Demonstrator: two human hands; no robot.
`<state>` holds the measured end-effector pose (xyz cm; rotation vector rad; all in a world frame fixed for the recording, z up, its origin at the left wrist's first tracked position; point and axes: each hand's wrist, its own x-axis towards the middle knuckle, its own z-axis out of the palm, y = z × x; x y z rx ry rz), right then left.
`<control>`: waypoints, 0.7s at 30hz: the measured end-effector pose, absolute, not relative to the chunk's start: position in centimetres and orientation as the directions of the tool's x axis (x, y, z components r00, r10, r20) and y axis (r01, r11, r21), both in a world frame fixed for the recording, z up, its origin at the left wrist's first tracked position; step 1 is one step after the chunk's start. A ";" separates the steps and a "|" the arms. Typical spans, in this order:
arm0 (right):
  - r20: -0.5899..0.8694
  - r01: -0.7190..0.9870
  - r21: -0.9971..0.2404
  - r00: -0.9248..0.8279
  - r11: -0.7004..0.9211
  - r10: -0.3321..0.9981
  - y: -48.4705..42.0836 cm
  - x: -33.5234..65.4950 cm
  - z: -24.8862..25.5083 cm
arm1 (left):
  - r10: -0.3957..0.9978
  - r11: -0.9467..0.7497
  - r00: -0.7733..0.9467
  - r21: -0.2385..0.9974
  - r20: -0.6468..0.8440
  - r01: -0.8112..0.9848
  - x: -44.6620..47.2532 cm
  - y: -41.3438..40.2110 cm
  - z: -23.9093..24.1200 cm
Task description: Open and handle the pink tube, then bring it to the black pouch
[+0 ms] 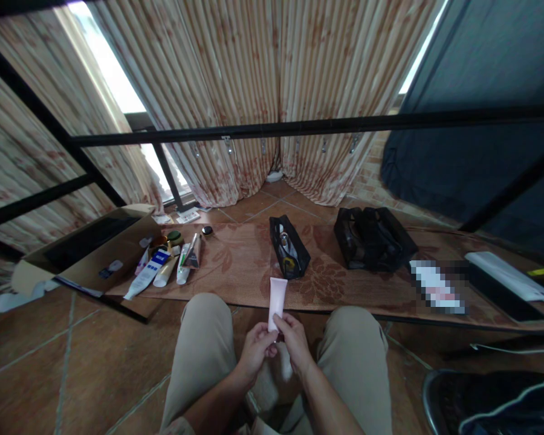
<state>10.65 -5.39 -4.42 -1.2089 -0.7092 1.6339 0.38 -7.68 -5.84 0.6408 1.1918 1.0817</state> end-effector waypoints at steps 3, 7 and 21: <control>-0.389 -0.349 -0.855 -0.055 -0.383 0.920 -5.4 10.7 -4.5 | 0.911 0.389 -0.005 0.864 -0.412 -0.320 0.4 -7.6 -6.0; -0.390 -0.349 -0.855 -0.051 -0.382 0.919 -5.4 10.6 -4.6 | 0.908 0.396 -0.003 0.863 -0.418 -0.313 0.4 -7.6 -6.0; -0.399 -0.361 -0.852 -0.021 -0.379 0.917 -5.3 10.7 -4.6 | 0.902 0.401 -0.026 0.858 -0.432 -0.321 0.5 -7.6 -5.7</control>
